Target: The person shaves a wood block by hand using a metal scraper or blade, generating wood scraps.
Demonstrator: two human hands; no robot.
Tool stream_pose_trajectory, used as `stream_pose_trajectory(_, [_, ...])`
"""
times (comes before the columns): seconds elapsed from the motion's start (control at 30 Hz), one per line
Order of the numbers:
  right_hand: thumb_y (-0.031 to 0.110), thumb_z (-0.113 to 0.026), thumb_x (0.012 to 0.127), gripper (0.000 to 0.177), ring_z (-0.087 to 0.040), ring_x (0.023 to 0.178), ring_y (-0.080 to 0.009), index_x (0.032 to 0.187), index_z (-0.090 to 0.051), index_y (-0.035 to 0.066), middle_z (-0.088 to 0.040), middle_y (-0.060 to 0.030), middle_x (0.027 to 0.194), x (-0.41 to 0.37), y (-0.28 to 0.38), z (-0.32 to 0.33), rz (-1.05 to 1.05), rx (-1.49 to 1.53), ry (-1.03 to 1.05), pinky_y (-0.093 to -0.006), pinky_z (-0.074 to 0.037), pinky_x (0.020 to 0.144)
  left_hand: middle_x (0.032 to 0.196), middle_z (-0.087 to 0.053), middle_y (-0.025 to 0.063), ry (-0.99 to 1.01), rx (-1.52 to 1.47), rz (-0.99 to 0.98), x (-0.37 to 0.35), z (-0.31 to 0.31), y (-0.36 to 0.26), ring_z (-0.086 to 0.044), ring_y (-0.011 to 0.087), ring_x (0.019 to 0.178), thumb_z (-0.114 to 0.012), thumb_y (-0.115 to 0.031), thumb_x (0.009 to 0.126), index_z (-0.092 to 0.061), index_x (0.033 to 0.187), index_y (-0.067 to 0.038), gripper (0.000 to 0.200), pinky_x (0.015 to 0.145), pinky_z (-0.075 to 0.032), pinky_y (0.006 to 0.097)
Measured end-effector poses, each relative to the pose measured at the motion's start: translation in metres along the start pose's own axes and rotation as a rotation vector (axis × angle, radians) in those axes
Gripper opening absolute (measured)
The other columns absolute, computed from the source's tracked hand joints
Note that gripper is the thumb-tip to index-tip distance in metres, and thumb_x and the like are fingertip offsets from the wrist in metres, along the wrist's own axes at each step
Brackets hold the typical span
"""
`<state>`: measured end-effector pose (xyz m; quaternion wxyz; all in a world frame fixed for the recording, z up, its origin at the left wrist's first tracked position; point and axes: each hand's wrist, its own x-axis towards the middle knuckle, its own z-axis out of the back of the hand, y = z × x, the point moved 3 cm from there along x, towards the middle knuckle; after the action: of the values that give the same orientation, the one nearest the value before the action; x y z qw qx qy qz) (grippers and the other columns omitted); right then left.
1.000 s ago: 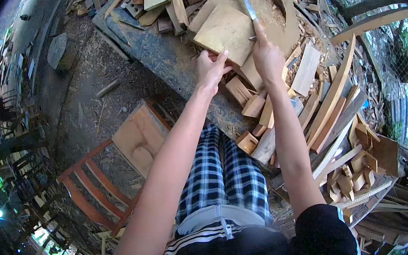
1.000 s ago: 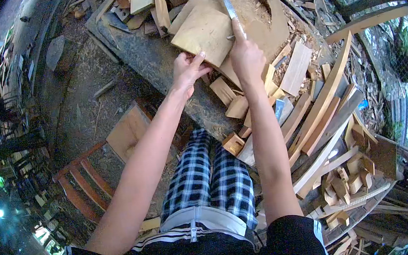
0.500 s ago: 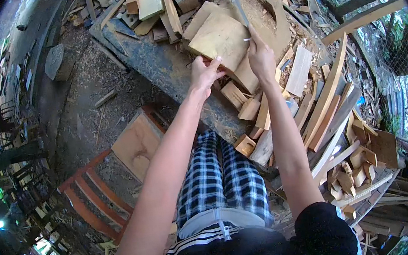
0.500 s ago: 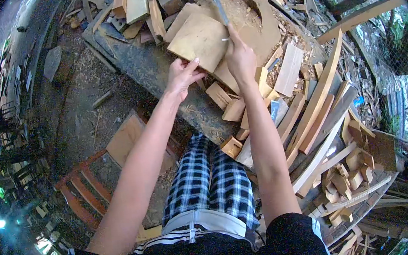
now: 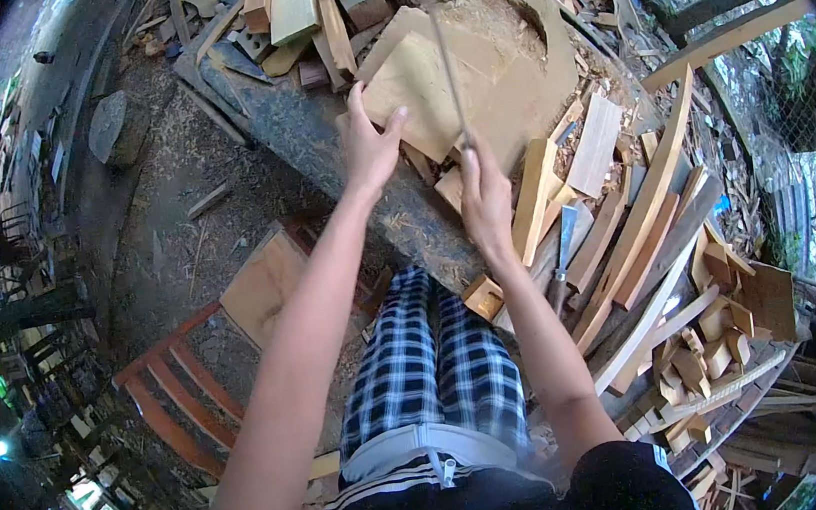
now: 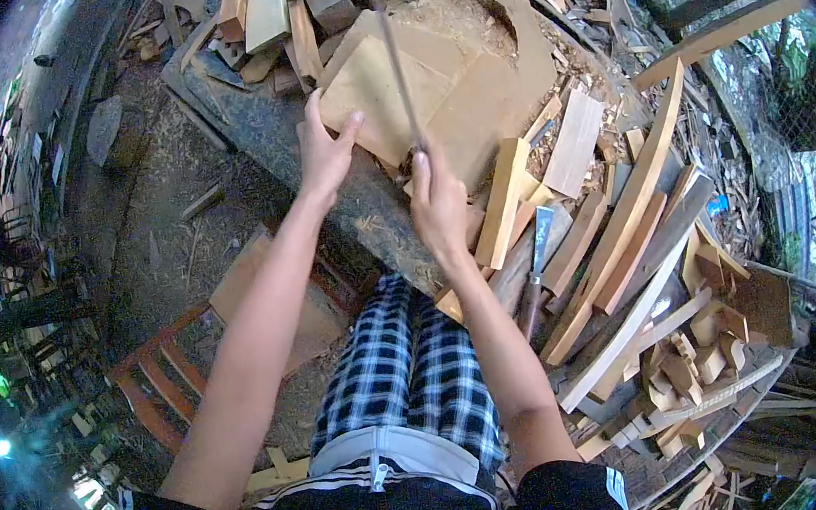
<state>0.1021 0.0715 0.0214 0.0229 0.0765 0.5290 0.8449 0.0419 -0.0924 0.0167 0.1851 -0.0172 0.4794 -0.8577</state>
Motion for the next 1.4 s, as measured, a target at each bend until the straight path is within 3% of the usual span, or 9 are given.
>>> stream_pose_trajectory(0.1, [0.024, -0.049, 0.099, 0.045, -0.068, 0.071, -0.0395, 0.143, -0.046, 0.019, -0.067, -0.0241, 0.08, 0.023, 0.012, 0.008, -0.191, -0.085, 0.055, -0.0456, -0.053, 0.062, 0.129, -0.049, 0.0231, -0.096, -0.056, 0.0, -0.004, -0.017, 0.014, -0.054, 0.032, 0.114, -0.065, -0.019, 0.092, -0.028, 0.147, -0.001, 0.069, 0.098, -0.045, 0.0404])
stream_pose_trajectory(0.17, [0.021, -0.05, 0.096, 0.05, -0.067, 0.064, -0.0389, 0.144, -0.044, 0.028, -0.067, -0.0229, 0.079, 0.025, 0.01, -0.001, 0.046, -0.558, 0.27, -0.0482, -0.053, 0.056, 0.125, -0.052, 0.0198, -0.193, -0.728, 0.322, -0.013, -0.031, 0.024, -0.055, 0.0291, 0.112, -0.065, -0.017, 0.092, -0.031, 0.143, 0.002, 0.064, 0.099, -0.045, 0.0398])
stream_pose_trajectory(0.3, [0.016, -0.051, 0.093, 0.052, -0.065, 0.051, -0.0317, 0.142, -0.047, 0.032, -0.063, -0.0129, 0.06, 0.008, 0.001, -0.007, 0.3, -0.753, 0.135, -0.0448, -0.05, 0.044, 0.114, -0.058, 0.0125, -0.045, -0.943, 0.386, -0.031, -0.038, 0.013, -0.062, 0.0229, 0.096, -0.068, -0.014, 0.091, -0.042, 0.122, 0.0, 0.042, 0.078, -0.055, 0.0346])
stream_pose_trajectory(0.57, [0.008, -0.047, 0.09, 0.058, -0.067, 0.062, -0.0387, 0.145, -0.045, 0.029, -0.067, -0.0238, 0.075, 0.056, -0.004, 0.002, 0.007, -0.763, 0.23, -0.0505, -0.053, 0.053, 0.109, -0.051, 0.012, 0.005, -0.785, 0.424, -0.025, -0.039, 0.019, -0.06, 0.0207, 0.093, -0.068, -0.015, 0.092, -0.04, 0.115, -0.002, 0.039, 0.076, -0.058, 0.0382])
stream_pose_trajectory(0.63, [0.002, -0.051, 0.087, 0.065, -0.067, 0.062, -0.0385, 0.145, -0.044, 0.031, -0.068, -0.024, 0.085, 0.008, -0.001, 0.0, 0.197, -0.647, 0.205, -0.0487, -0.053, 0.051, 0.11, -0.051, 0.0129, 0.011, -0.848, 0.384, -0.025, -0.039, 0.019, -0.059, 0.0213, 0.095, -0.067, -0.015, 0.092, -0.039, 0.114, -0.001, 0.038, 0.075, -0.059, 0.0373])
stream_pose_trajectory(0.83, [0.015, -0.053, 0.091, 0.058, -0.067, 0.056, -0.0314, 0.146, -0.042, 0.031, -0.062, -0.013, 0.059, 0.073, -0.023, 0.007, 0.112, -0.69, 0.071, -0.047, -0.051, 0.045, 0.115, -0.054, 0.0156, 0.049, -0.776, 0.418, -0.028, -0.036, 0.017, -0.061, 0.0259, 0.104, -0.067, -0.014, 0.092, -0.039, 0.117, 0.001, 0.041, 0.086, -0.057, 0.0472])
stream_pose_trajectory(0.97, [0.015, -0.048, 0.096, 0.052, -0.066, 0.061, -0.0395, 0.146, -0.042, 0.031, -0.067, -0.0239, 0.083, 0.03, -0.009, -0.004, 0.027, -0.739, 0.2, -0.0496, -0.052, 0.055, 0.115, -0.054, 0.0155, 0.012, -0.813, 0.402, -0.027, -0.037, 0.012, -0.061, 0.025, 0.103, -0.067, -0.015, 0.093, -0.038, 0.12, 0.0, 0.042, 0.085, -0.057, 0.0454])
stream_pose_trajectory(1.27, [0.01, -0.054, 0.088, 0.067, -0.067, 0.063, -0.0394, 0.148, -0.038, 0.037, -0.067, -0.022, 0.09, 0.077, -0.024, -0.001, -0.033, -0.593, 0.067, -0.0517, -0.055, 0.057, 0.118, -0.053, 0.0161, 0.016, -0.777, 0.404, -0.032, -0.04, 0.021, -0.06, 0.024, 0.103, -0.066, -0.015, 0.094, -0.037, 0.122, 0.0, 0.043, 0.084, -0.058, 0.0431])
stream_pose_trajectory(1.4, [0.011, -0.052, 0.09, 0.066, -0.067, 0.069, -0.0408, 0.147, -0.038, 0.039, -0.066, -0.024, 0.088, 0.0, -0.005, -0.007, 0.138, -0.574, 0.078, -0.053, -0.055, 0.059, 0.117, -0.052, 0.0163, 0.006, -0.823, 0.4, -0.031, -0.038, 0.011, -0.059, 0.0234, 0.103, -0.067, -0.016, 0.093, -0.038, 0.121, 0.0, 0.044, 0.084, -0.058, 0.0437])
